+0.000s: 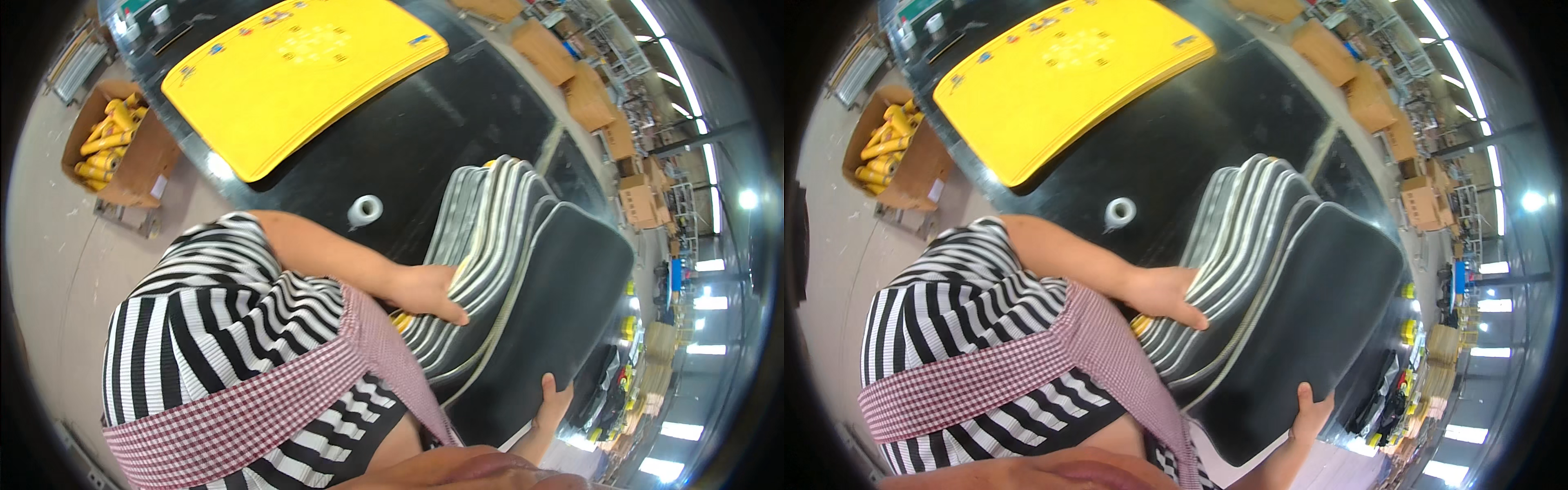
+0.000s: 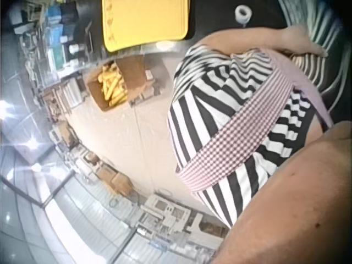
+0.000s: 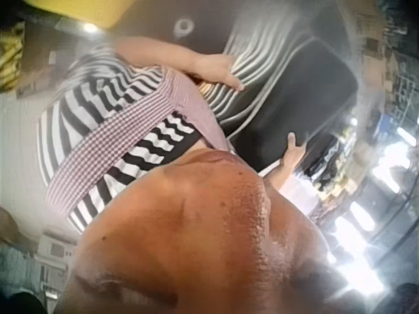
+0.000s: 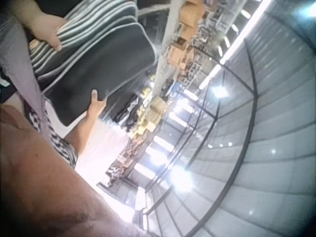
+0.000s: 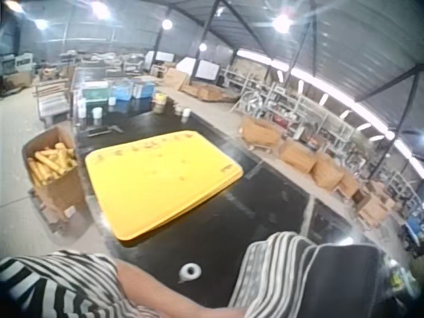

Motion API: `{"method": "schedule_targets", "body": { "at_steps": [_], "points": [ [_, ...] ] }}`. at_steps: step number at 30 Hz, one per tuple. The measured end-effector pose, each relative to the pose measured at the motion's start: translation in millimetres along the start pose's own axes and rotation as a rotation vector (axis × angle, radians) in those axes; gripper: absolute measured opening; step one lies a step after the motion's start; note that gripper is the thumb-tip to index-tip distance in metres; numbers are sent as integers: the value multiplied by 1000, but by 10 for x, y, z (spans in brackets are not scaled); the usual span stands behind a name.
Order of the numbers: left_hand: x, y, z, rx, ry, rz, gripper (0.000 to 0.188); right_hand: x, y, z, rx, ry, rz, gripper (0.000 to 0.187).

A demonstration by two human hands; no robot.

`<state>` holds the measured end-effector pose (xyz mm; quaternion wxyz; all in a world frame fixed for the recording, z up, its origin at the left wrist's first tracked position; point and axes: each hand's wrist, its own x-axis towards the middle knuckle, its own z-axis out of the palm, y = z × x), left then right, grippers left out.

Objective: The person rolls yellow and gray mats on a black table, secures them with tape, and stacks them. The person repeats this process for multiple mats, handling them one at a time.

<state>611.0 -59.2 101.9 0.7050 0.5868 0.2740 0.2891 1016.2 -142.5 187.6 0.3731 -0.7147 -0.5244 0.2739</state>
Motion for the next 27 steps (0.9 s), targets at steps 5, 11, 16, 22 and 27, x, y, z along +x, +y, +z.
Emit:
{"method": "schedule_targets", "body": {
  "at_steps": [5,11,16,22,27],
  "points": [
    [-646,-28,-206,-134,37,121,61,-300,-703,418,-43,19,-76,82],
    [-1237,468,-479,-220,80,295,77,-216,-1900,613,-144,-53,-280,95],
    [-1888,1126,-692,-209,279,535,81,133,-2899,920,-62,-155,-434,103],
    [-2784,1227,-1588,93,615,729,84,932,-4418,2538,20,-598,-664,89],
    [-2953,253,-2283,-160,969,683,53,1373,-5135,4706,-71,-969,-586,74]
  ]
}}
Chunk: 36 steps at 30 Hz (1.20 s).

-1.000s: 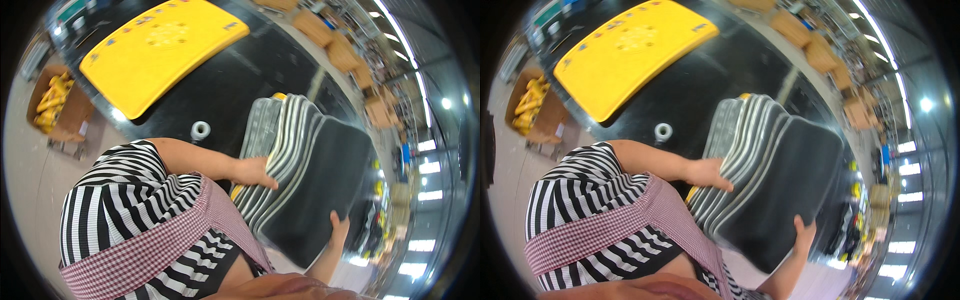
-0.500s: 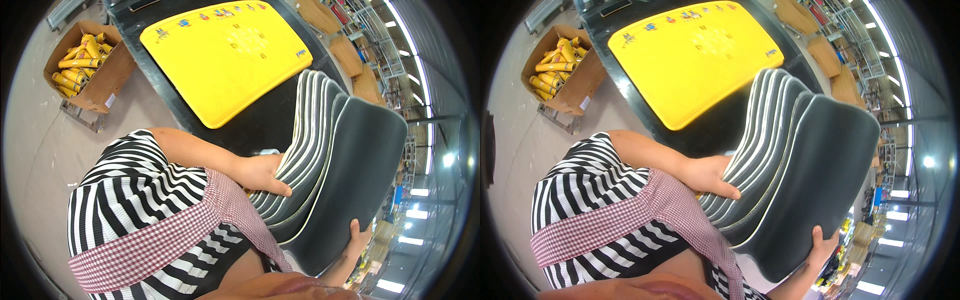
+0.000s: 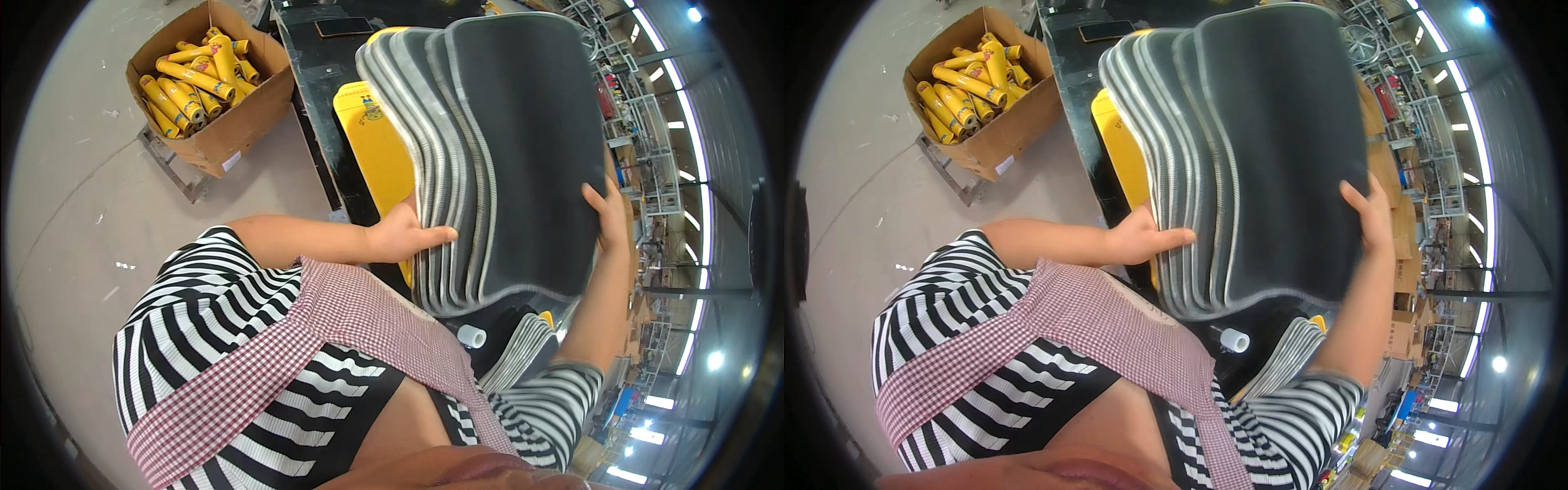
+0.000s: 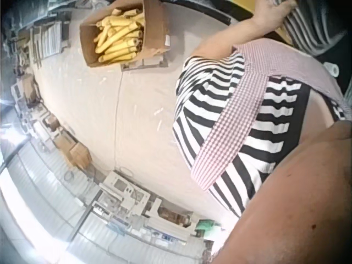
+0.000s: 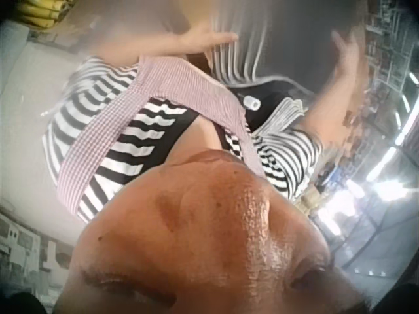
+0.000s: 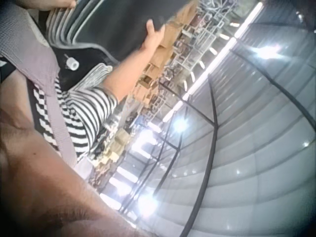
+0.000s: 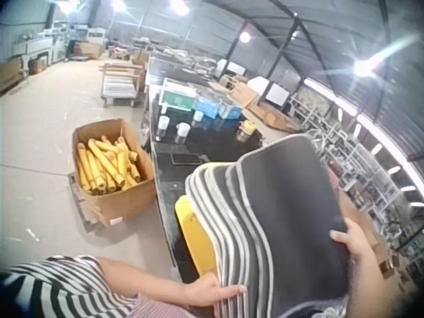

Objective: The person rolls yellow and gray mats on a black table, secures them with tape, and stacks them. The person repeats this process for multiple mats, handling them one at a time.

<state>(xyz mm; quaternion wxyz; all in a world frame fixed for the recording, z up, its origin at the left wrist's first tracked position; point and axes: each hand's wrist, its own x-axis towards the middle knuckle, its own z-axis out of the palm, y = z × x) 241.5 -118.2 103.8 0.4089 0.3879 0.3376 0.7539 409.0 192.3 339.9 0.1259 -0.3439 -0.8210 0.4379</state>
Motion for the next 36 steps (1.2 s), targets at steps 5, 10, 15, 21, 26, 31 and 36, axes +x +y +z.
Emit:
{"method": "schedule_targets", "body": {
  "at_steps": [5,10,15,21,26,31,36],
  "points": [
    [-253,-729,-404,15,279,-416,50,1167,1581,1420,-847,185,108,84],
    [-35,-642,-764,-21,194,-734,53,1052,1973,2027,-1000,402,24,77],
    [20,191,-1206,-81,464,-726,44,359,1470,2331,-687,117,-30,70],
    [175,403,-1431,436,402,-619,61,-542,472,3327,-714,-100,-210,127],
    [108,240,-1383,715,359,-440,96,-388,395,3579,-828,-45,-160,125],
    [172,211,-1496,697,279,-240,78,-272,456,3553,-871,47,-260,97],
    [404,357,-1302,-15,149,-410,101,-87,465,3294,-742,-53,-209,77]
  ]
}}
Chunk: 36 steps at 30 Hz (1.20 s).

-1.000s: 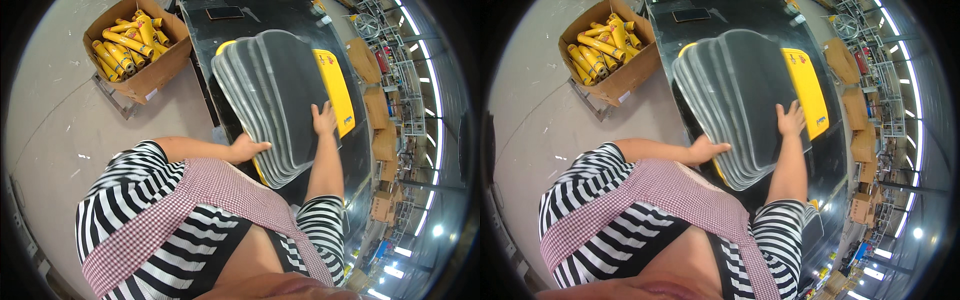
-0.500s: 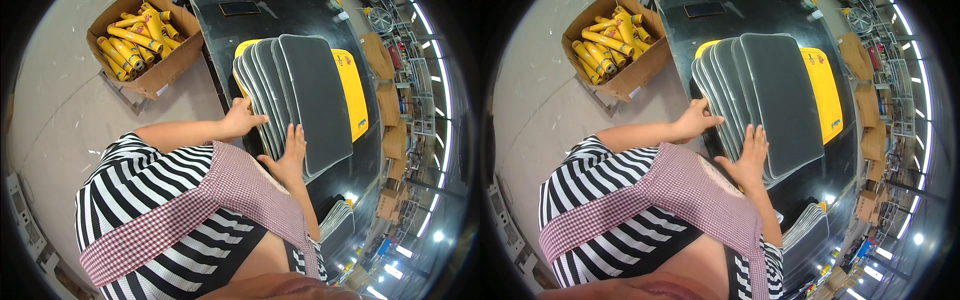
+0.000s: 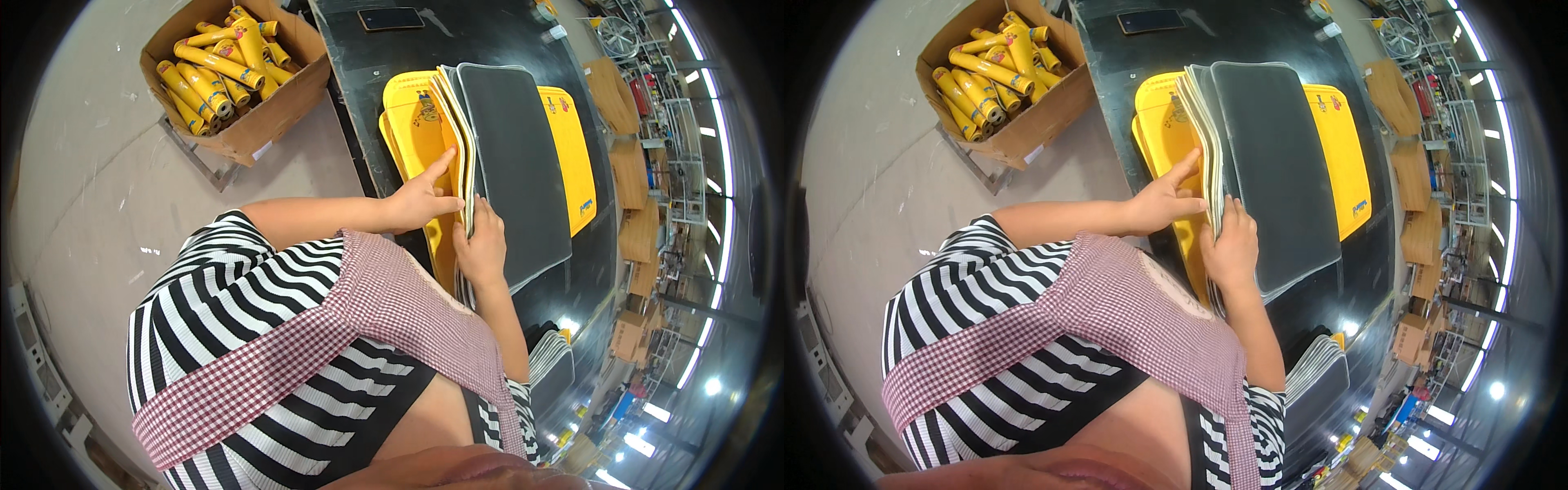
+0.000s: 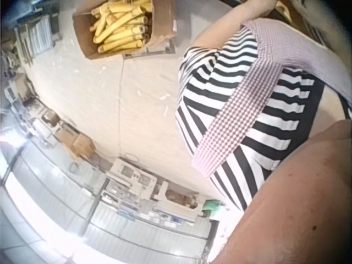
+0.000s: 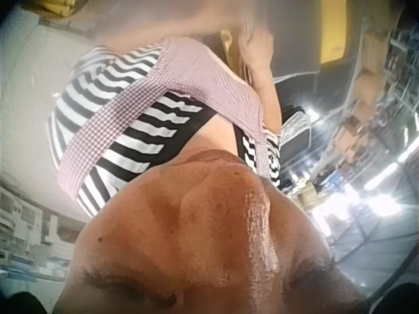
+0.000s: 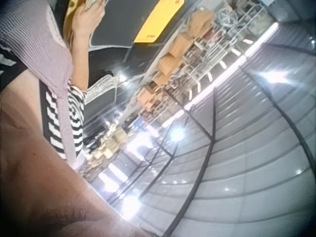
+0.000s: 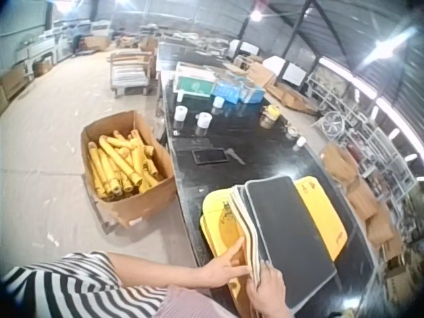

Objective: The person rolls yellow and gray mats on a black table, secures them with tape, and stacks them. The person repeats this process for multiple mats, handling them one at a time.

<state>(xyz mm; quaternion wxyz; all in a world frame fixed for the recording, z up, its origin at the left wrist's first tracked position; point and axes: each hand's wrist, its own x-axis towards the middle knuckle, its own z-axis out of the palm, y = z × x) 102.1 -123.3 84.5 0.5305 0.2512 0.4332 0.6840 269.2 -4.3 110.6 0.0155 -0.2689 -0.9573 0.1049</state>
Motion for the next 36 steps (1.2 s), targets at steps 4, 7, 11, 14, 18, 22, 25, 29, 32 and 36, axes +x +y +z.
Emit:
{"method": "schedule_targets", "body": {
  "at_steps": [4,7,11,14,18,22,25,29,32,36],
  "points": [
    [119,-308,-14,-271,7,118,98,85,-193,-69,-85,18,18,82],
    [124,-421,31,-532,171,39,67,124,-343,8,-258,17,13,89],
    [183,-465,-110,-521,17,-70,49,170,-45,-164,-139,-91,13,76],
    [409,-256,-76,-266,-208,95,79,429,283,-711,173,-189,72,64],
    [1373,107,461,314,-298,313,100,863,1385,-1744,518,-231,223,47],
    [2805,433,1407,831,-366,650,82,1619,2421,-2924,-98,289,206,55],
    [3229,585,1622,790,-477,759,78,1629,2481,-2806,-624,900,148,75],
    [2959,159,895,1223,-308,570,63,922,2000,-1551,-238,846,-46,71],
    [2581,76,130,1636,-102,212,62,104,2016,-562,103,606,122,69],
    [2411,471,-824,1752,270,-21,71,-837,2103,656,636,702,628,72]
  ]
}}
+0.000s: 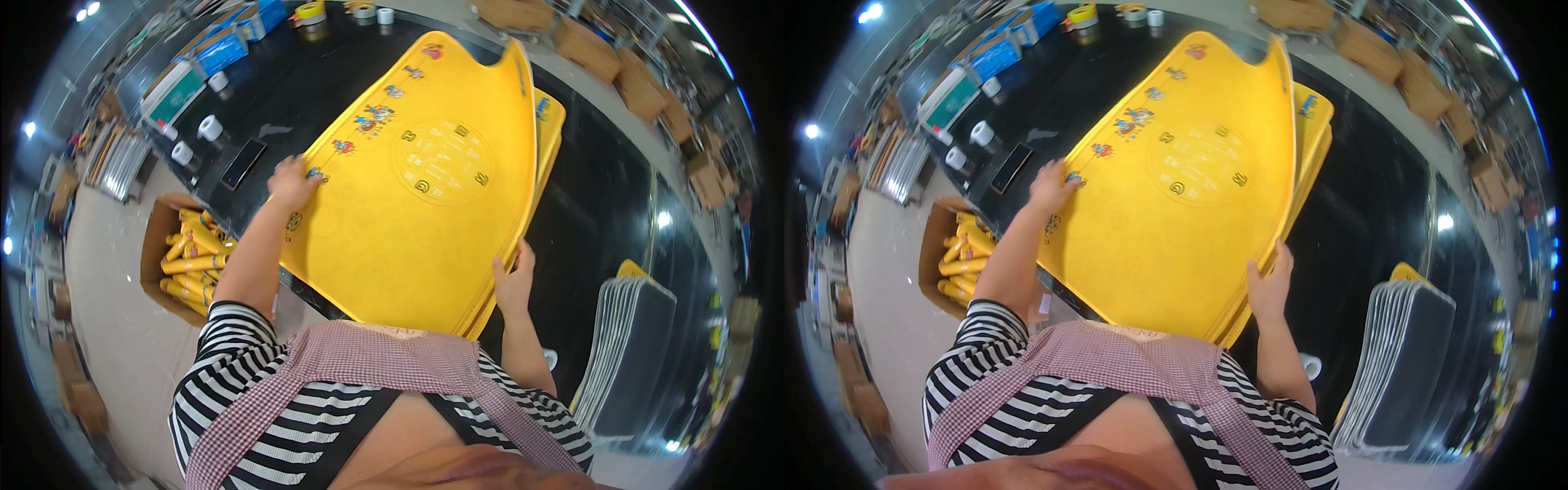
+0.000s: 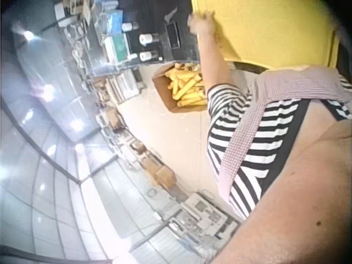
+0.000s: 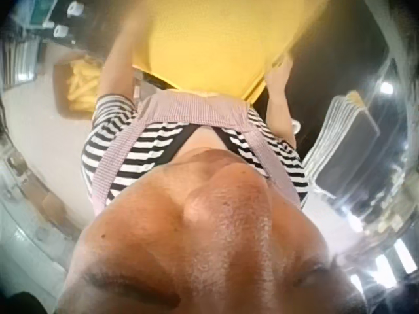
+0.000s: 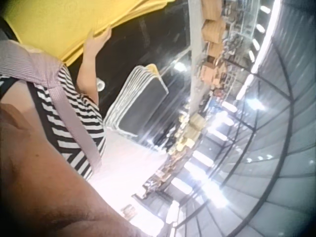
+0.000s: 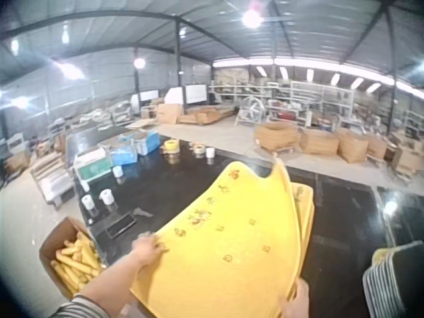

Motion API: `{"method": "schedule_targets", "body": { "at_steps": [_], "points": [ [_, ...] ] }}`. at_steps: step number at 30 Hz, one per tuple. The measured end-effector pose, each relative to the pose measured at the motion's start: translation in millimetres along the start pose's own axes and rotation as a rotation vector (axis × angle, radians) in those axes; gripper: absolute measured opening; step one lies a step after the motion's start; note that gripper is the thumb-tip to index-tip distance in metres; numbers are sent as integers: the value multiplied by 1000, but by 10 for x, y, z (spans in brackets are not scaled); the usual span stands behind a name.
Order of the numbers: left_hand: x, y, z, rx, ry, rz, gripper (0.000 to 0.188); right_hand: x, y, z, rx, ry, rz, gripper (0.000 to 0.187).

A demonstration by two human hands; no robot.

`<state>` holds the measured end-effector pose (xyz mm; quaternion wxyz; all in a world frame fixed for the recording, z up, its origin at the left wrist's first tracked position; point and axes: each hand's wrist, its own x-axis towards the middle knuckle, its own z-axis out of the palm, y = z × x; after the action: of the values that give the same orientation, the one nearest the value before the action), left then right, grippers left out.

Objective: The person rolls yellow and gray mats on a black table, secures them with tape, and stacks them. The person repeats this process for multiple mats, handling them one at a time.

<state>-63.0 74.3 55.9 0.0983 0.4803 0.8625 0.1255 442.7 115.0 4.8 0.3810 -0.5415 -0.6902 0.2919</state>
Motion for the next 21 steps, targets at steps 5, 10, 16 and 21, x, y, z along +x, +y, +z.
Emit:
{"method": "schedule_targets", "body": {
  "at_steps": [5,10,16,21],
  "points": [
    [85,-630,-41,-557,-369,-216,67,-760,-110,83,98,-125,131,75],
    [149,-827,-110,-374,-429,-193,60,-736,-734,107,547,-148,437,60],
    [140,-590,-82,-406,-483,-151,65,-611,-781,-1,703,-85,900,44],
    [220,-811,183,-555,-451,-88,71,-323,-926,132,681,-88,1073,44]
  ]
}}
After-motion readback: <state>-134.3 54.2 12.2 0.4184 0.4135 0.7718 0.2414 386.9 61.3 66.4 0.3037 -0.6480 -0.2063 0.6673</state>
